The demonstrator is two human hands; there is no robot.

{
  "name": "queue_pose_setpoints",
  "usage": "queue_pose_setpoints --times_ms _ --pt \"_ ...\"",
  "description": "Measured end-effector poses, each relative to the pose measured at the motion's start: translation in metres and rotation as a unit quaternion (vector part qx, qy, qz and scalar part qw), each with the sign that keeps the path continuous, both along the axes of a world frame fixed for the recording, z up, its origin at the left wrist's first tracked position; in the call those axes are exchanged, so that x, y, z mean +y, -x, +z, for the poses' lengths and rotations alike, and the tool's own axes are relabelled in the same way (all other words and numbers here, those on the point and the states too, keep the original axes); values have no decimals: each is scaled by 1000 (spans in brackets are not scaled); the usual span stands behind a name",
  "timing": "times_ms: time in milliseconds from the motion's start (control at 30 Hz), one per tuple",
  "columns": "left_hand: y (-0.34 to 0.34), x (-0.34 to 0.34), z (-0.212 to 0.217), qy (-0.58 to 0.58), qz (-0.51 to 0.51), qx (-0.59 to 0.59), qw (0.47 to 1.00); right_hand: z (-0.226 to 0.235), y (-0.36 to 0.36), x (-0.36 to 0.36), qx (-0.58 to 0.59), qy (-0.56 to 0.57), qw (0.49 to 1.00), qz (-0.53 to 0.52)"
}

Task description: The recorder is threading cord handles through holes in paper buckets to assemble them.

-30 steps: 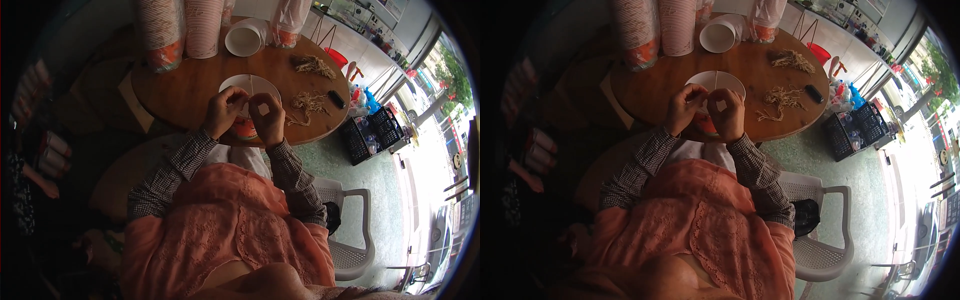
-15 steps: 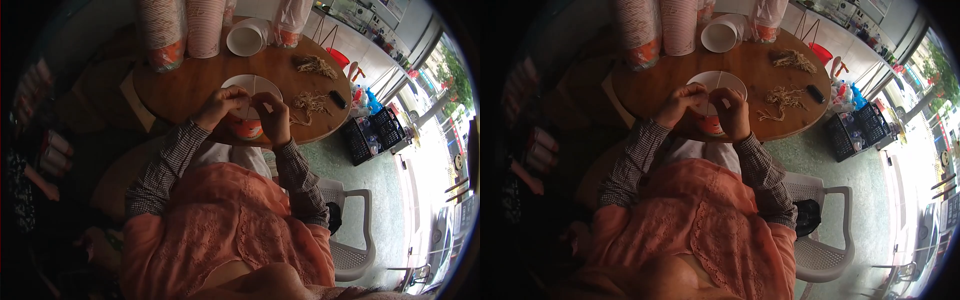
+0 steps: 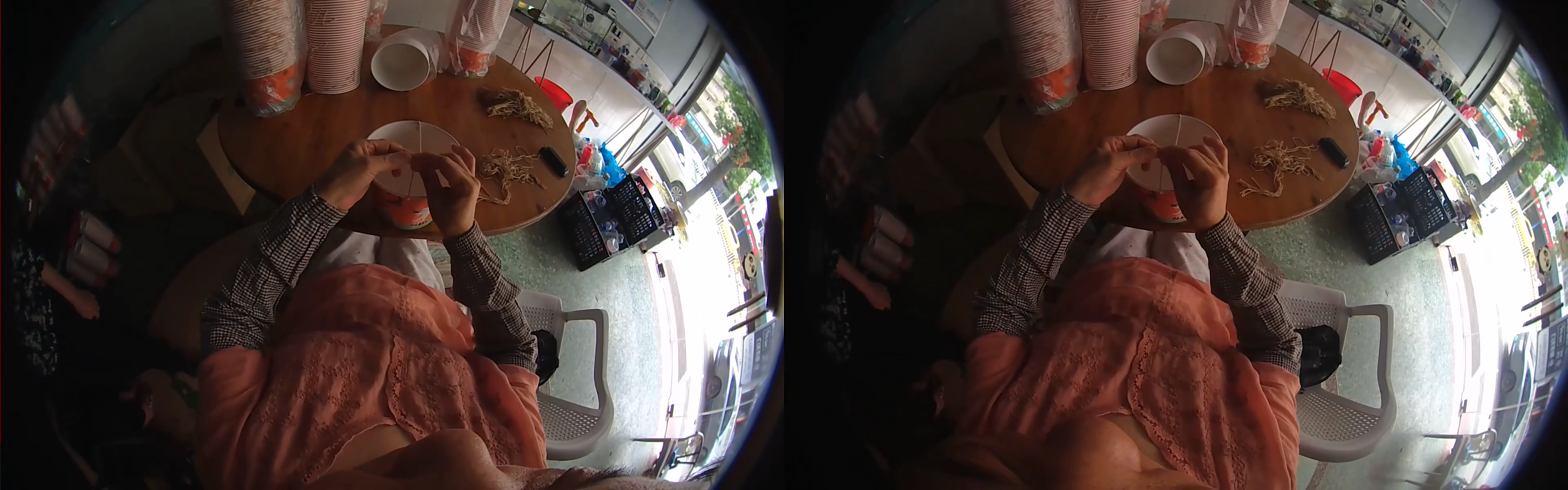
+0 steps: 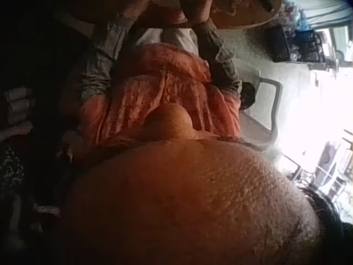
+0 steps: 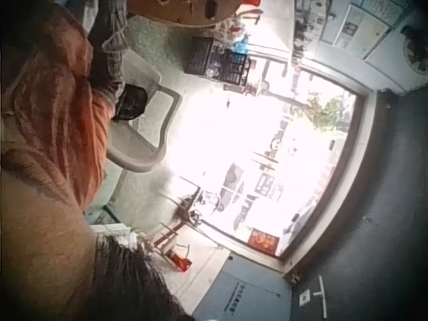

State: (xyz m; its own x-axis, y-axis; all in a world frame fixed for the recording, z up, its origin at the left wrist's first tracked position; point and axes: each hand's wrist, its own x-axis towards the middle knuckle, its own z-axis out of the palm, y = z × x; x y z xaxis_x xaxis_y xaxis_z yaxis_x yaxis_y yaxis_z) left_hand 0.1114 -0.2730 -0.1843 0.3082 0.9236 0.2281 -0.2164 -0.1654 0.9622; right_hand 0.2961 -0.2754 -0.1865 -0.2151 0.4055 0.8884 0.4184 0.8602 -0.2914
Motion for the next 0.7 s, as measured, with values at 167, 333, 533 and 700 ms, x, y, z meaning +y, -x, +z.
queue_pose_setpoints --times_ms 167,333,533,700 --pt "-9 -8 -3 -113 99 127 980 -6 -4 3 28 86 995 32" --pt "-16 -20 -6 -344 255 197 882 -13 -8 4 51 128 990 22" --pt "-20 -35 -6 -291 243 187 906 -10 -7 2 61 126 990 26" --pt "-25 -36 -9 -430 288 285 807 -12 -9 6 105 102 989 21"
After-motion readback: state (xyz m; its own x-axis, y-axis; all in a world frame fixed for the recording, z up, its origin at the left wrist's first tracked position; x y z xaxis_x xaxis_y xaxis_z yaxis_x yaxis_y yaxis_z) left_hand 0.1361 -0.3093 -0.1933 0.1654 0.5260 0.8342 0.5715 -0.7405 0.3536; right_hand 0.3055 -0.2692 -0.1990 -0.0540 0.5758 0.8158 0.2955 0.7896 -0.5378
